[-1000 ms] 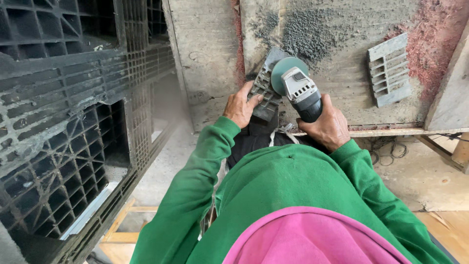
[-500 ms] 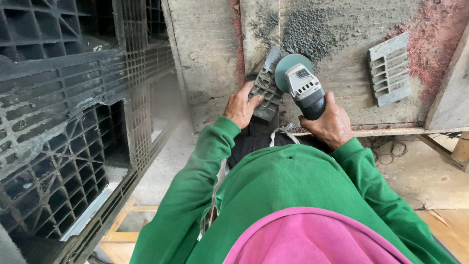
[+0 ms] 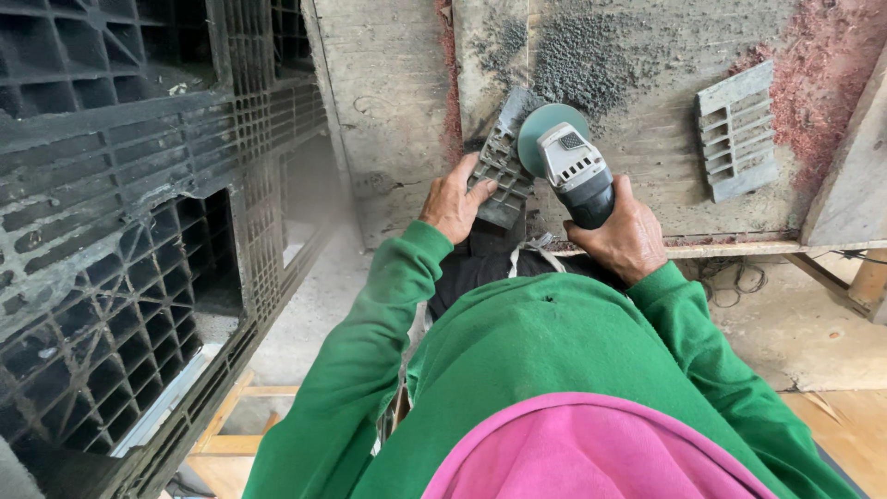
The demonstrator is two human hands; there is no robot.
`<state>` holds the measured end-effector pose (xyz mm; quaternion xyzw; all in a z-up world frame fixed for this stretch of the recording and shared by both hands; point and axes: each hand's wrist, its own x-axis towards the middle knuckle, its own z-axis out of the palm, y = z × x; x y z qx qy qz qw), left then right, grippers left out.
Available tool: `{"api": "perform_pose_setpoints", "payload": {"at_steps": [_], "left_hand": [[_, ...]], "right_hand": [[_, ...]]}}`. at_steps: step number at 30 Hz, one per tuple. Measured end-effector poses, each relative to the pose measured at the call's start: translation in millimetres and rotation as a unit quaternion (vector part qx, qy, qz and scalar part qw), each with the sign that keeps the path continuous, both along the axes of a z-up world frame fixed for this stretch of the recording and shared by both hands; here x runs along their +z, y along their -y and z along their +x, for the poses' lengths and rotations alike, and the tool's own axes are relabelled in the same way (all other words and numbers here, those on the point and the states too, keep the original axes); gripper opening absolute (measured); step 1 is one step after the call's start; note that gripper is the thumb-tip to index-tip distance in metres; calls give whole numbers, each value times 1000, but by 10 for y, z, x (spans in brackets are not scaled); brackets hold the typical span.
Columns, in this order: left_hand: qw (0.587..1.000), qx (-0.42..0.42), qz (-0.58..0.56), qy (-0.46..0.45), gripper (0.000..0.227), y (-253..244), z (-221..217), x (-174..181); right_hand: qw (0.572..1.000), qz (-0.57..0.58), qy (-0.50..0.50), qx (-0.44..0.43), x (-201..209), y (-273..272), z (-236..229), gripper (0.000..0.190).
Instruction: The person uses an angle grinder to smooth the surface of a small concrete block. They hold the block with one hand and operate the grinder with the other, moving the tool across the block's face and edges.
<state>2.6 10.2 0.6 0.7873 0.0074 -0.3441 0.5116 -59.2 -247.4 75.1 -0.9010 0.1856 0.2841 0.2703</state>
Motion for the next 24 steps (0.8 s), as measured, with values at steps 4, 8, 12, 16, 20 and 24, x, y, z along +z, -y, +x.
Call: {"api": "perform_pose_setpoints", "payload": {"at_steps": [4,8,12,16,20,24], "left_hand": [[1000,-6,-2,7,49,13,13,-2],[1000,-12,14,-3,52,7,23,5],[1000,-11,0,-14,52,11,35,13],[1000,-8,-5,-17,51,2,26,27],[1000,-9,-2,-17,50,4,47,38],[1000,-9,2,-14,52,1,44,41]], "right_hand": [[1000,0,6,3,8,11,12,71],[1000,-9,2,5,20,-8,32,70],[1000,-3,0,-1,32,-9,57,74],[1000,0,7,4,32,-10,53,73],[1000,-5,7,5,32,-15,54,74],[1000,-20,5,5,28,-20,60,74]]}}
